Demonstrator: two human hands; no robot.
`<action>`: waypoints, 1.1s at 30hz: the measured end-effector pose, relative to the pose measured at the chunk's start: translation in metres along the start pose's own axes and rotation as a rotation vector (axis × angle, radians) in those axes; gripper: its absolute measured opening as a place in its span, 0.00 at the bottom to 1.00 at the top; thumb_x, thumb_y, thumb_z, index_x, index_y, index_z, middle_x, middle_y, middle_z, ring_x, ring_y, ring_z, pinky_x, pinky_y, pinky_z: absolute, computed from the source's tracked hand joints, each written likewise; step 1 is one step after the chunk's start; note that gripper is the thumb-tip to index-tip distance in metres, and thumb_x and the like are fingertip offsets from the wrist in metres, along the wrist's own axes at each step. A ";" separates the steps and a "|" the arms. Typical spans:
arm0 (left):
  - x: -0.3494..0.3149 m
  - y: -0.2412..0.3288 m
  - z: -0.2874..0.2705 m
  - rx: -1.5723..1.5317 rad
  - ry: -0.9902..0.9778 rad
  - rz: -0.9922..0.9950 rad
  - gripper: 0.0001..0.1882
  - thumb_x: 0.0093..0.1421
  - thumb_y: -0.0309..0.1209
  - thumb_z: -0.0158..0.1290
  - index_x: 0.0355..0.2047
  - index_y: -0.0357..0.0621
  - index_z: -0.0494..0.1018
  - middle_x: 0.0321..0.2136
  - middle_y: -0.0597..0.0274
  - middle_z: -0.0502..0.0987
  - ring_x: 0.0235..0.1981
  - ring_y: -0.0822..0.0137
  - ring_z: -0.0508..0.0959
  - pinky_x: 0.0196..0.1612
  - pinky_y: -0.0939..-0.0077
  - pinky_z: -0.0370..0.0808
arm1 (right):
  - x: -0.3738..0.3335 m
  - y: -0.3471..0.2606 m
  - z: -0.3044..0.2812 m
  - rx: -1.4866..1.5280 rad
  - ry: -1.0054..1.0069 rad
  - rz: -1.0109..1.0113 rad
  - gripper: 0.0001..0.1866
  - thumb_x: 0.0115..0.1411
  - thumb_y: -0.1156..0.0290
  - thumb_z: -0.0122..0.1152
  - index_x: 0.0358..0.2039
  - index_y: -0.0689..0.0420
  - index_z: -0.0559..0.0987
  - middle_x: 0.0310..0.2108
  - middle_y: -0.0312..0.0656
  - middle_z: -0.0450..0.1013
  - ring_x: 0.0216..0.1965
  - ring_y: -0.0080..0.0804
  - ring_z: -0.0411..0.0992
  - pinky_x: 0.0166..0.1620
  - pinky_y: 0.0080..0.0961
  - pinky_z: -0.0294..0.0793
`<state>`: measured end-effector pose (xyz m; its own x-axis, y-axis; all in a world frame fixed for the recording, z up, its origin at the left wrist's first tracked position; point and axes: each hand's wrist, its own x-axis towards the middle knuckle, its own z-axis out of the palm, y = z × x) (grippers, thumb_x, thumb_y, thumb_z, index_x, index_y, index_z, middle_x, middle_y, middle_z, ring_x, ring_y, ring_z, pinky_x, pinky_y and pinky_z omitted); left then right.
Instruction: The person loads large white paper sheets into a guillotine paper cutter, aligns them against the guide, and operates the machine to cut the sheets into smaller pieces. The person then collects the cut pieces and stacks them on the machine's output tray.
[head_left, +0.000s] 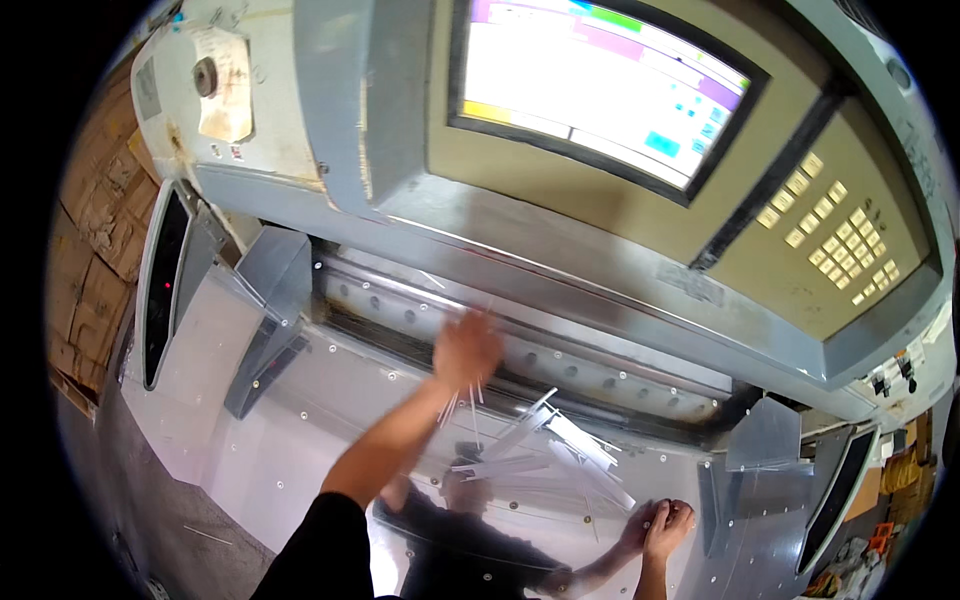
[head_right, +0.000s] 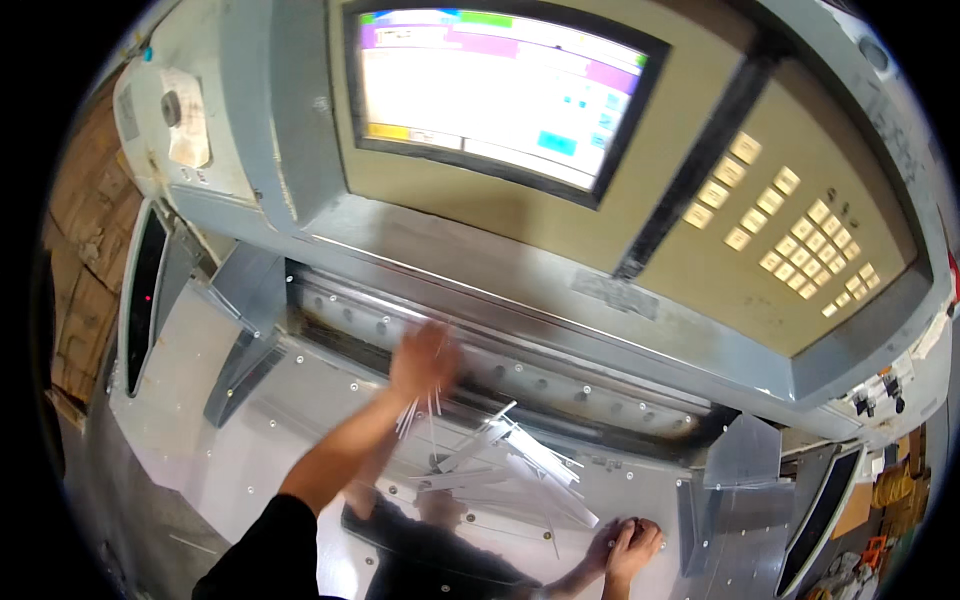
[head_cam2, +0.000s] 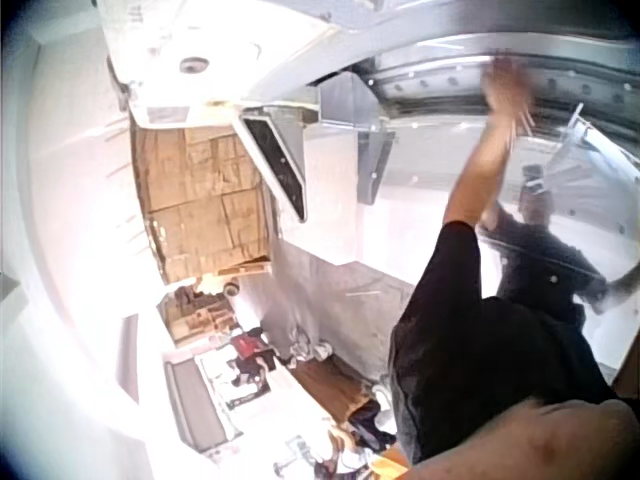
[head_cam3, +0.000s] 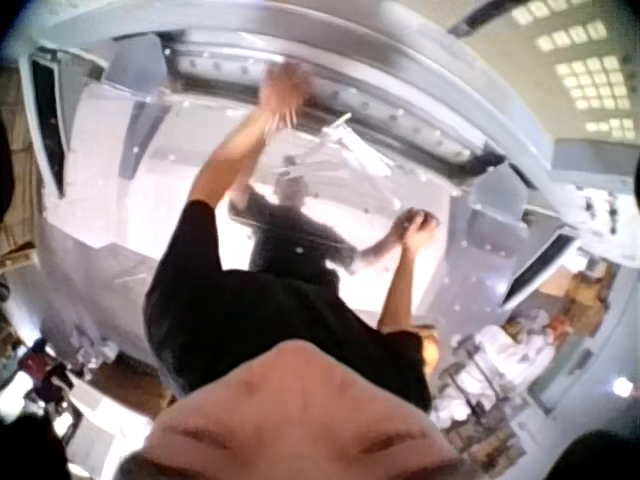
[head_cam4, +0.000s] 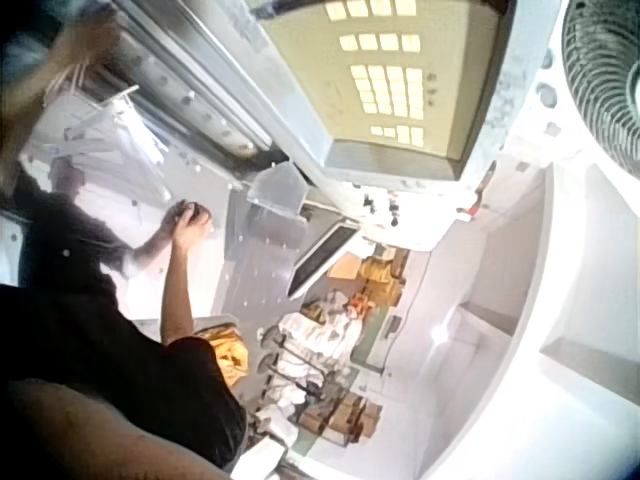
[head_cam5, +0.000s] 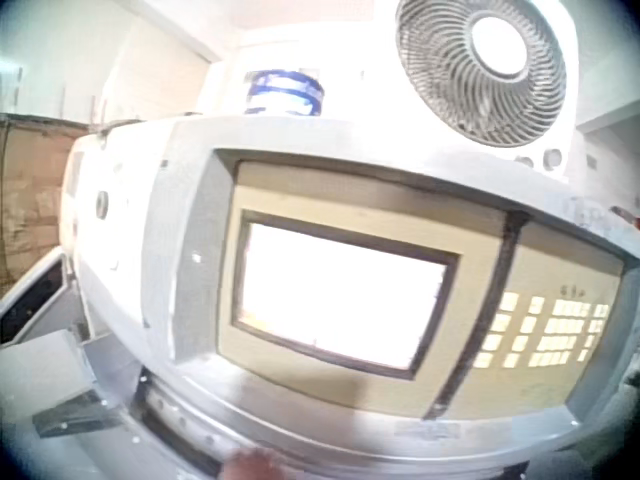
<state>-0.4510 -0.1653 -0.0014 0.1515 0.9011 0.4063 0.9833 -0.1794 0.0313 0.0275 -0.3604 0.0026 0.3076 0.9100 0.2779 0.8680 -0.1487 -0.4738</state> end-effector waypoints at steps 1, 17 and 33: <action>0.015 -0.025 -0.008 -0.038 -0.155 -0.189 0.26 0.63 0.48 0.43 0.55 0.45 0.66 0.57 0.49 0.64 0.62 0.49 0.58 0.61 0.43 0.52 | -0.003 -0.008 0.000 0.006 -0.003 -0.064 0.22 0.58 0.62 0.59 0.46 0.64 0.70 0.47 0.56 0.65 0.50 0.54 0.64 0.53 0.45 0.63; -0.102 0.080 -0.055 -0.401 -0.174 0.105 0.35 0.61 0.56 0.45 0.60 0.44 0.63 0.63 0.46 0.58 0.66 0.45 0.53 0.67 0.47 0.44 | -0.008 -0.189 0.115 0.000 -0.017 -0.166 0.25 0.65 0.56 0.46 0.53 0.63 0.72 0.59 0.61 0.62 0.62 0.63 0.54 0.63 0.56 0.47; -0.243 0.140 -0.108 -0.519 0.150 -0.673 0.36 0.52 0.44 0.59 0.54 0.31 0.63 0.56 0.40 0.66 0.59 0.43 0.63 0.61 0.47 0.56 | -0.059 -0.183 0.072 0.635 -0.641 -0.013 0.26 0.63 0.58 0.51 0.51 0.69 0.70 0.45 0.57 0.72 0.46 0.53 0.70 0.51 0.37 0.68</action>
<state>-0.3609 -0.4516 0.0030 -0.4973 0.8256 0.2665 0.6830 0.1831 0.7071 -0.1780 -0.3592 0.0125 -0.1421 0.9795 -0.1428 0.4325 -0.0683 -0.8990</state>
